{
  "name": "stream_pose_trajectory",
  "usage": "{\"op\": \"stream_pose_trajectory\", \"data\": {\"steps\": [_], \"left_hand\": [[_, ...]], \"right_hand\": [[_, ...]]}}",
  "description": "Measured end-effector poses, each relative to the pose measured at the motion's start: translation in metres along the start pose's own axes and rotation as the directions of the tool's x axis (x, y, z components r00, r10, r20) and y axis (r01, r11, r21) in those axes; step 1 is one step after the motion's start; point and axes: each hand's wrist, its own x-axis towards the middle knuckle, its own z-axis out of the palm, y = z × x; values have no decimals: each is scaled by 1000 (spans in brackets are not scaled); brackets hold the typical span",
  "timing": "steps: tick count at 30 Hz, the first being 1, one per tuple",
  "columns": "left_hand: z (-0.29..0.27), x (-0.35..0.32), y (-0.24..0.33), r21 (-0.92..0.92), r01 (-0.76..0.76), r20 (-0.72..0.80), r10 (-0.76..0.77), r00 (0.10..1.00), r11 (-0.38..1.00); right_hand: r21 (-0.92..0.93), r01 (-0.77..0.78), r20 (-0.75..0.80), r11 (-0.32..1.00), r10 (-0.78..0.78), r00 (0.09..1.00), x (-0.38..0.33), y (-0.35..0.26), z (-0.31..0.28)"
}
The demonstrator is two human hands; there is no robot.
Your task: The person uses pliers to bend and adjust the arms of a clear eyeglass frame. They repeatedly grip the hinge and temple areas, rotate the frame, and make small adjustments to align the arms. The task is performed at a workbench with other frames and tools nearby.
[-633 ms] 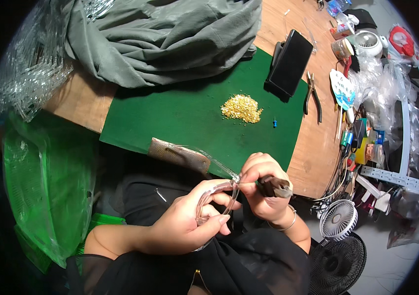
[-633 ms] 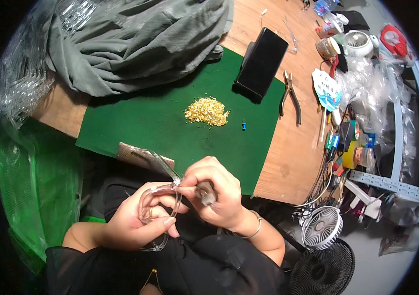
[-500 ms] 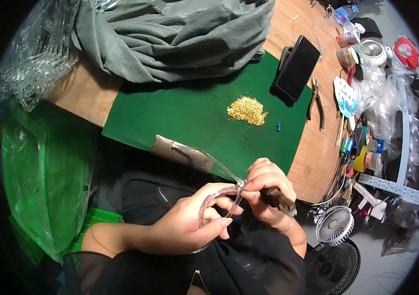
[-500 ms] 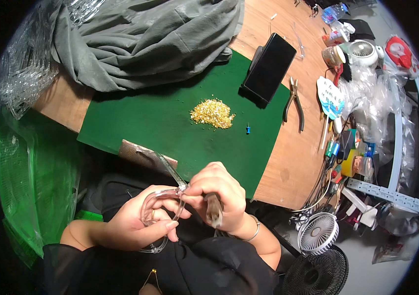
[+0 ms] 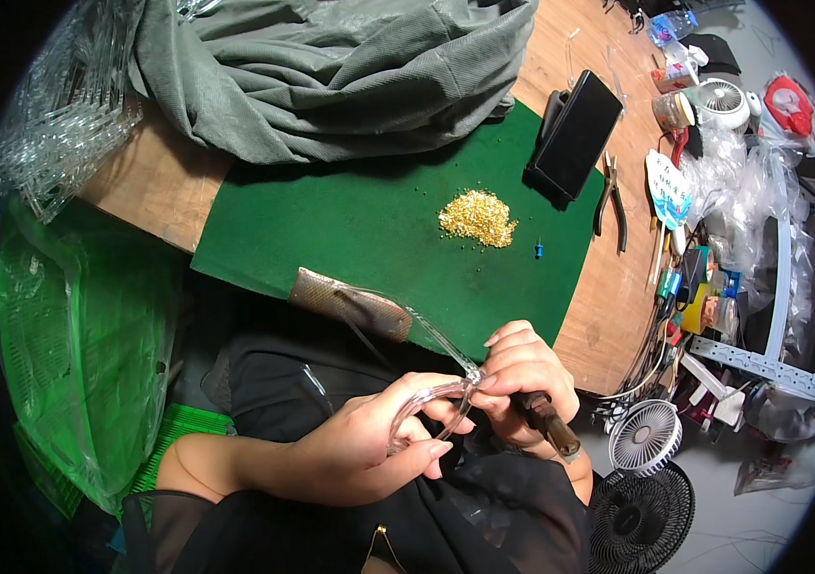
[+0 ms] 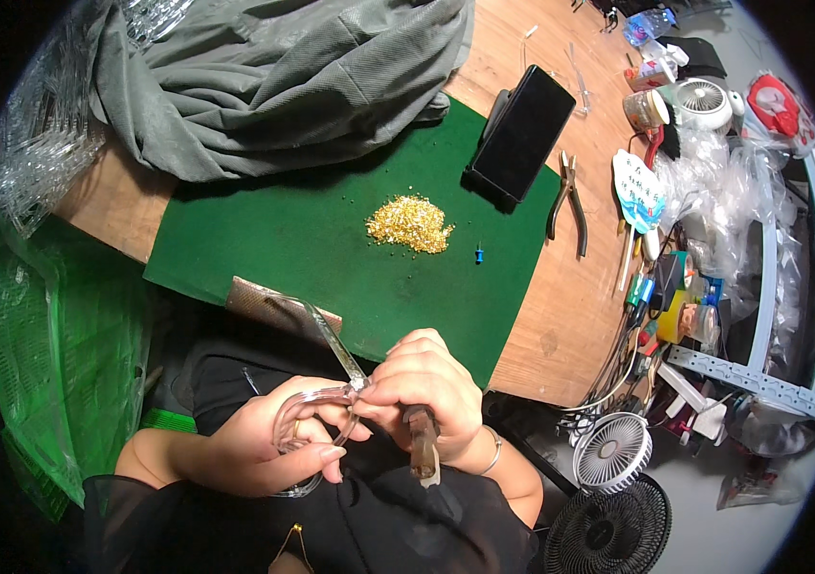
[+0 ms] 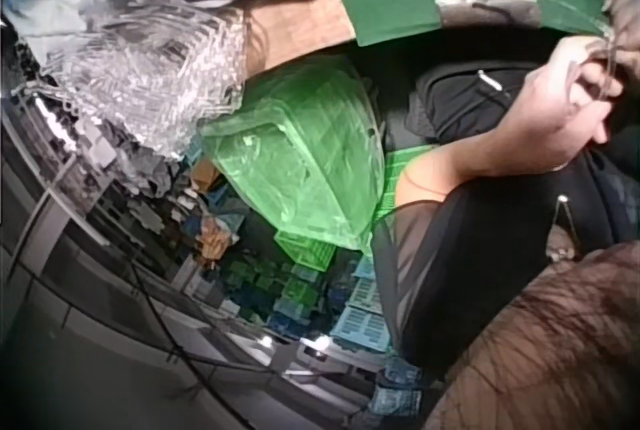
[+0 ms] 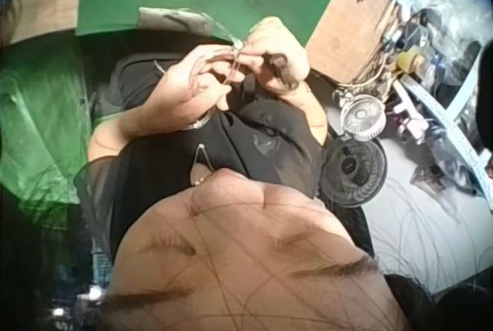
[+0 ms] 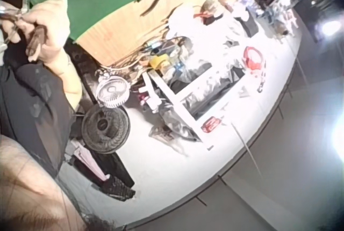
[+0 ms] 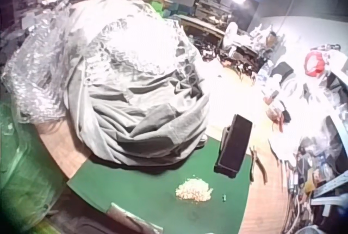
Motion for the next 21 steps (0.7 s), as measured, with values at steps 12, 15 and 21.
{"op": "stream_pose_trajectory", "data": {"steps": [12, 15, 21], "left_hand": [[-4, -4, 7, -90, 53, 77, -46, 996, 995], [-5, -4, 10, -220, 100, 83, -84, 993, 970], [-5, -8, 9, -250, 100, 97, -78, 992, 963]], "right_hand": [[-133, 73, 30, 988, -70, 997, 0, -10, -3], [-163, 106, 39, 981, -101, 994, -1, -9, -2], [-30, 35, -31, 999, -36, 999, 0, -9, 6]]}}
